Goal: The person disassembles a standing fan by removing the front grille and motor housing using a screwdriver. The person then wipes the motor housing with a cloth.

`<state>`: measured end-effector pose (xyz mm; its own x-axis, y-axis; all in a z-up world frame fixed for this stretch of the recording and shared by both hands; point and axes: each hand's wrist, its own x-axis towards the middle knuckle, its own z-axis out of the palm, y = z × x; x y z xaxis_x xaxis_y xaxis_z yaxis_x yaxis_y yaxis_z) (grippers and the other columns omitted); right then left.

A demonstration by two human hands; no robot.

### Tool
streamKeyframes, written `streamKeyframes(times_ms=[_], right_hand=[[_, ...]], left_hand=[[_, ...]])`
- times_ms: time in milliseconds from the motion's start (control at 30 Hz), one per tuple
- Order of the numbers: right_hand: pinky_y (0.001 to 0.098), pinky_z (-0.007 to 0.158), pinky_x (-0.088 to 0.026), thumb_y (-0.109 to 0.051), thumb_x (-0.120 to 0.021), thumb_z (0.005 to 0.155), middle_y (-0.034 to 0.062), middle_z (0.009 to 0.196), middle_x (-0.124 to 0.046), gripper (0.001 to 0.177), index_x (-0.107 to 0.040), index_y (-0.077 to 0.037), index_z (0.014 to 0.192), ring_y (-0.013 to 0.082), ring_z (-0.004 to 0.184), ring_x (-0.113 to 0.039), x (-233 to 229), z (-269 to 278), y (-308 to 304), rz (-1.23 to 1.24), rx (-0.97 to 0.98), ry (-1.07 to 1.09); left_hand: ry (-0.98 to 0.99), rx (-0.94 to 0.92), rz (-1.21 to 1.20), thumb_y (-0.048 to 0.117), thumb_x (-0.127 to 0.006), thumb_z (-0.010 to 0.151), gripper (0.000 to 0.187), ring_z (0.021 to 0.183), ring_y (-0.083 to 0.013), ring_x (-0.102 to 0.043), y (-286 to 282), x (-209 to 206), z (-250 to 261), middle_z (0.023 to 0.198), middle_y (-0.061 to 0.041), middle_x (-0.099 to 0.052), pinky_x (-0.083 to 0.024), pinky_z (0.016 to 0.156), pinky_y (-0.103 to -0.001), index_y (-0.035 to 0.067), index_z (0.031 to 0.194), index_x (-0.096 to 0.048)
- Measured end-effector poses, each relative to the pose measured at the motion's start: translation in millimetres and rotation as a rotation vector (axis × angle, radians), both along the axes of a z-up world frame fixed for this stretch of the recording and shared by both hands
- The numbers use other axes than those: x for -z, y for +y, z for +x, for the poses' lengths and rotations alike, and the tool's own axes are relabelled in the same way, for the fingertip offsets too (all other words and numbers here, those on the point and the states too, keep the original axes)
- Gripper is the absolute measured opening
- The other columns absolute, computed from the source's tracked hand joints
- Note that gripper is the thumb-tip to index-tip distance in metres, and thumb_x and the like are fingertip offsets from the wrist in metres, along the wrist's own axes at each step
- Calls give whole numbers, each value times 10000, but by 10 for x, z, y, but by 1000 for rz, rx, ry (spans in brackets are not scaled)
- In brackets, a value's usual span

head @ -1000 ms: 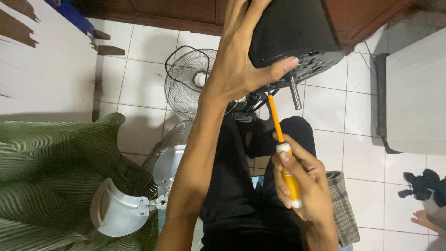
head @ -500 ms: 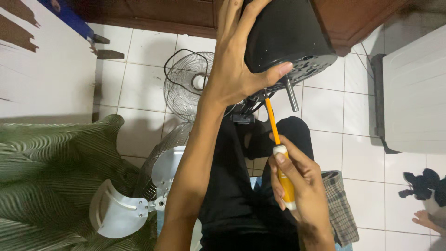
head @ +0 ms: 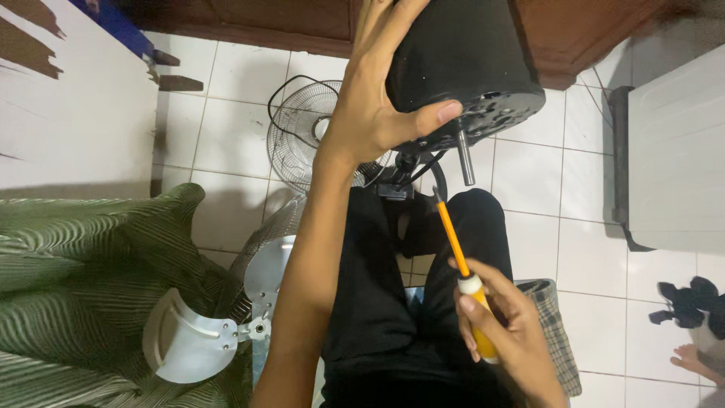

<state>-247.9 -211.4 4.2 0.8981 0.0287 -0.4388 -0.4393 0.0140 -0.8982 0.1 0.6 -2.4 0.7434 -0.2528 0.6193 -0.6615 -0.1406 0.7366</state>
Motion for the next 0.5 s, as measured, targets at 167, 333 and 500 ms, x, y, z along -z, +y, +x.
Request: streamKeyframes(times_ms=[167, 333, 500], right_hand=[[261, 412, -474, -94, -594, 947, 100, 788, -581, 396, -541, 62, 1307, 133, 497, -559, 126, -110, -79, 38, 104, -182], [240, 427, -448, -92, -577, 981, 92, 816, -565, 374, -484, 40, 1319, 109, 516, -535, 196, 96, -141, 180, 153, -359], [242, 402, -433, -88, -570, 975, 82, 823, -561, 354, -485, 36, 1295, 112, 485, -525, 269, 269, -91, -14, 146, -302]], left_hand=[[15, 113, -16, 505, -833, 812, 974, 1559, -289, -301, 56, 81, 180, 1678, -141, -380, -220, 1327, -424, 66, 1593, -451], [119, 255, -64, 463, -816, 803, 976, 1556, -292, -314, 153, 95, 279, 1678, -160, -399, -199, 1323, -398, 37, 1600, -447], [175, 282, -105, 472, -822, 791, 991, 1523, -287, -358, 151, 110, 293, 1638, -162, -416, -239, 1307, -387, 30, 1594, -445]])
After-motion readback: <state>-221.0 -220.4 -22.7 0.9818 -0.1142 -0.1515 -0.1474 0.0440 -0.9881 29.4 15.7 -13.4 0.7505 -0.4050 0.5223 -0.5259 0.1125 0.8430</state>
